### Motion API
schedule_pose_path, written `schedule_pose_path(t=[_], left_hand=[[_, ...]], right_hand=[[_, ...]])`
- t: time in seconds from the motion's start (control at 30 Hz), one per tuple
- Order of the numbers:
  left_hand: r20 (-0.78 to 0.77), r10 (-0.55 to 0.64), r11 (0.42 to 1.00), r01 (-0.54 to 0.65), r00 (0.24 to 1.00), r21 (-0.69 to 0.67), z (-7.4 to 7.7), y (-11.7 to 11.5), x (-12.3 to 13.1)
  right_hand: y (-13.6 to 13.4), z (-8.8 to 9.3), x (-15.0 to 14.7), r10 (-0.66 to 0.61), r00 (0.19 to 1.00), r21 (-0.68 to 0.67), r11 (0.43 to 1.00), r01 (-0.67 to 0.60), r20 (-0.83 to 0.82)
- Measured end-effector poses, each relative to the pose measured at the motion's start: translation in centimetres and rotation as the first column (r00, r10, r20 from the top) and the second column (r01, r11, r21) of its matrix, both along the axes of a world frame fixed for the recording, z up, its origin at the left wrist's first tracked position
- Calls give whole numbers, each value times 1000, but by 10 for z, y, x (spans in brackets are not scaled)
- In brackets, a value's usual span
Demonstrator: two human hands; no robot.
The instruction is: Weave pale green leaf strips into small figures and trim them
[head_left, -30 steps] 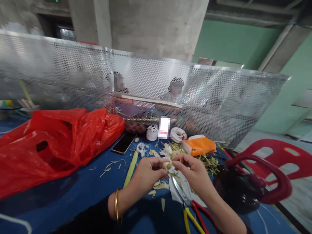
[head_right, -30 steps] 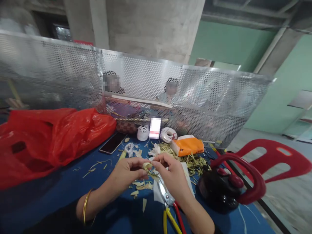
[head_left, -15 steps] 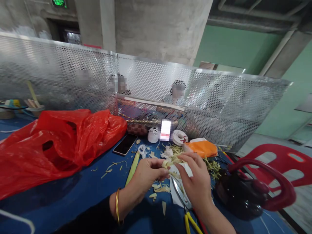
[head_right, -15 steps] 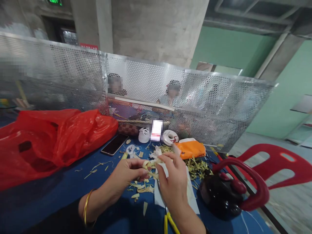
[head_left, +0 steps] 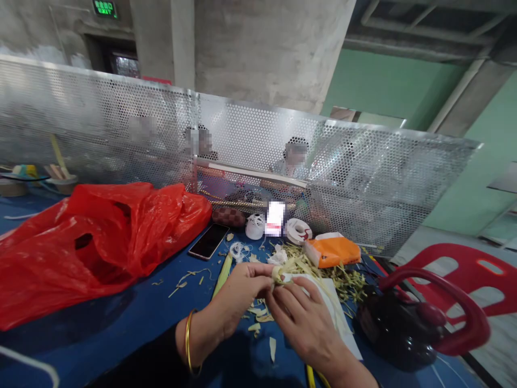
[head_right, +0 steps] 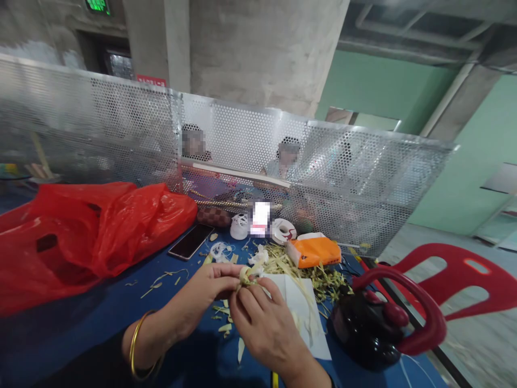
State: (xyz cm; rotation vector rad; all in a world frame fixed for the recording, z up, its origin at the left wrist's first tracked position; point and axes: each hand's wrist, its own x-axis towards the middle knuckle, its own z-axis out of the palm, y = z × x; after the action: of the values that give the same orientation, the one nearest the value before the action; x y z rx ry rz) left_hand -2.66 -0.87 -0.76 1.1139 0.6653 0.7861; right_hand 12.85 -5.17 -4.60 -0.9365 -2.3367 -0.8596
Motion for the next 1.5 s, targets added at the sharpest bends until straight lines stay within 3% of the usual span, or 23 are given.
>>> schedule_pose_path(t=[0.1, 0.23, 0.4, 0.83, 0.93, 1.03, 1.23, 1.5], left_hand=[[-20, -15, 998, 16, 1000, 64, -2, 1, 0], [-43, 17, 1000, -16, 999, 26, -8, 5, 1], [-119, 143, 990, -141, 983, 26, -7, 8, -1], [-141, 184, 982, -176, 973, 68, -7, 8, -1], [-149, 236, 970, -225, 960, 87, -3, 7, -1], [-156, 268, 962, -254, 951, 104, -2, 7, 0], [-148, 238, 970, -229, 960, 78, -5, 7, 2], [-121, 242, 964, -223, 963, 147, -14, 10, 2]], right_hand=[[0, -2, 0, 42, 997, -10, 999, -43, -63], [-2, -4, -1, 123, 981, -8, 992, -125, -153], [-8, -3, -7, 200, 965, -23, 978, -207, -170], [-15, 4, -10, 266, 936, 2, 962, -273, -232], [-8, 7, -4, 139, 917, 77, 990, -118, -373], [0, 10, 1, -50, 869, 11, 998, 64, -492], [5, 12, 1, -140, 871, -73, 990, 120, -471], [1, 7, -4, -138, 882, -103, 989, 102, -451]])
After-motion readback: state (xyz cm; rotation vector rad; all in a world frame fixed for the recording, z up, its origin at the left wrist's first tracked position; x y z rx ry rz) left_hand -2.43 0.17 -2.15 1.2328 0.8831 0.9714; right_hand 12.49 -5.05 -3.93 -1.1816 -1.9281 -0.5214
